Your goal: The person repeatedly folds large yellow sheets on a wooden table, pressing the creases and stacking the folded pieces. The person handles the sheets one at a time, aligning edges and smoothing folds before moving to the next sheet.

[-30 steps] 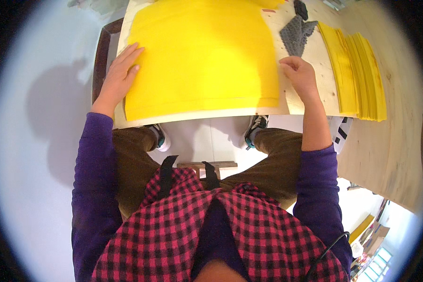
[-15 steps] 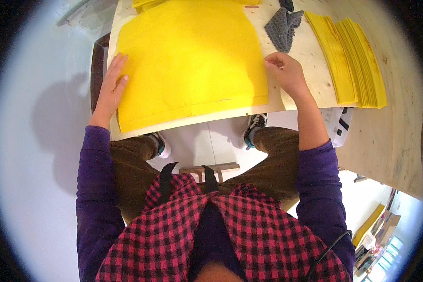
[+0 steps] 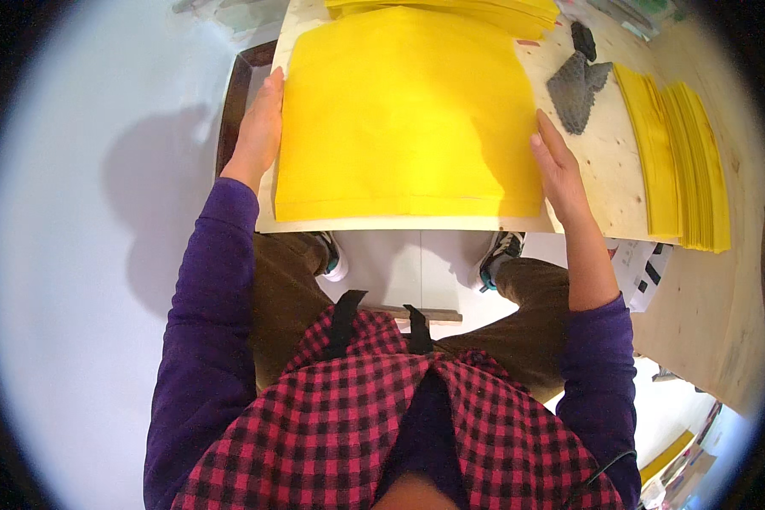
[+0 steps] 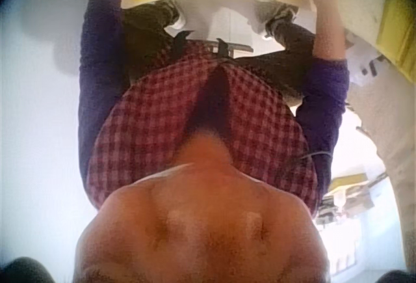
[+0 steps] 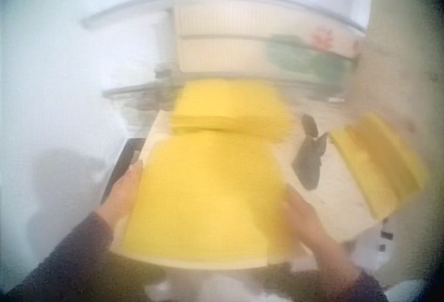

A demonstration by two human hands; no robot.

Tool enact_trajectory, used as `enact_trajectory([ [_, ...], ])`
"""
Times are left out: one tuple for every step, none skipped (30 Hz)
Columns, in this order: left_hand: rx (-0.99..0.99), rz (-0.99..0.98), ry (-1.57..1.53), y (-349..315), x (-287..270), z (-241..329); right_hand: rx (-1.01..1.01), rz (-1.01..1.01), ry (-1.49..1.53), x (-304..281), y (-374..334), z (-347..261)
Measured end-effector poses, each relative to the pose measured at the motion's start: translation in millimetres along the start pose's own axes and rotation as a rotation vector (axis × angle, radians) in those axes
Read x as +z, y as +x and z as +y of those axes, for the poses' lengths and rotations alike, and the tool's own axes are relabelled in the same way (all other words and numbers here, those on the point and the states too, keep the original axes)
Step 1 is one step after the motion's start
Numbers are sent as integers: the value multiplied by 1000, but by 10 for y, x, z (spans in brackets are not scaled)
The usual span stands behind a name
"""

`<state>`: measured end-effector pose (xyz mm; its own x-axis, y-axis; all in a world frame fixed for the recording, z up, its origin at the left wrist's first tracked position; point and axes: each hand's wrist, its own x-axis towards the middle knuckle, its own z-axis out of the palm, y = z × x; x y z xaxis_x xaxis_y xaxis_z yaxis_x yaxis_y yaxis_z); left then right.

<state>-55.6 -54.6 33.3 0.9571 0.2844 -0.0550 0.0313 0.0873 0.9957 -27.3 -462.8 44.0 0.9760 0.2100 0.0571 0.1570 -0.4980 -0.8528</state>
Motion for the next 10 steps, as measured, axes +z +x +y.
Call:
enact_trajectory([
  [30, -35, 36, -15, 2, -1, -9, 0, -6, 5, -7, -2],
  [35, -70, 39, -21, -2, 8, -17, -6, -4, 6, -9, 1],
  [33, -103, 43, -23, -8, 16, -22, -10, -1, 3, -14, 6],
  [29, -134, 48, -24, -8, 24, -26, -11, 2, -6, -24, 12],
  [44, -141, 136, -27, -11, 36, -30, -12, 14, -9, -28, 18],
  [56, -147, 226, -32, -13, 48, -30, -12, 25, -9, -24, 30],
  [81, -157, 331, -41, -8, 53, -24, -9, 43, -15, -29, 45],
  [61, -154, 319, -54, -5, 52, -20, -3, 16, -26, -41, 56],
  [60, -155, 323, -56, 2, 58, -14, 7, -4, -50, -38, 68],
  [68, -154, 343, -50, 10, 75, -11, 18, -14, -80, -21, 77],
])
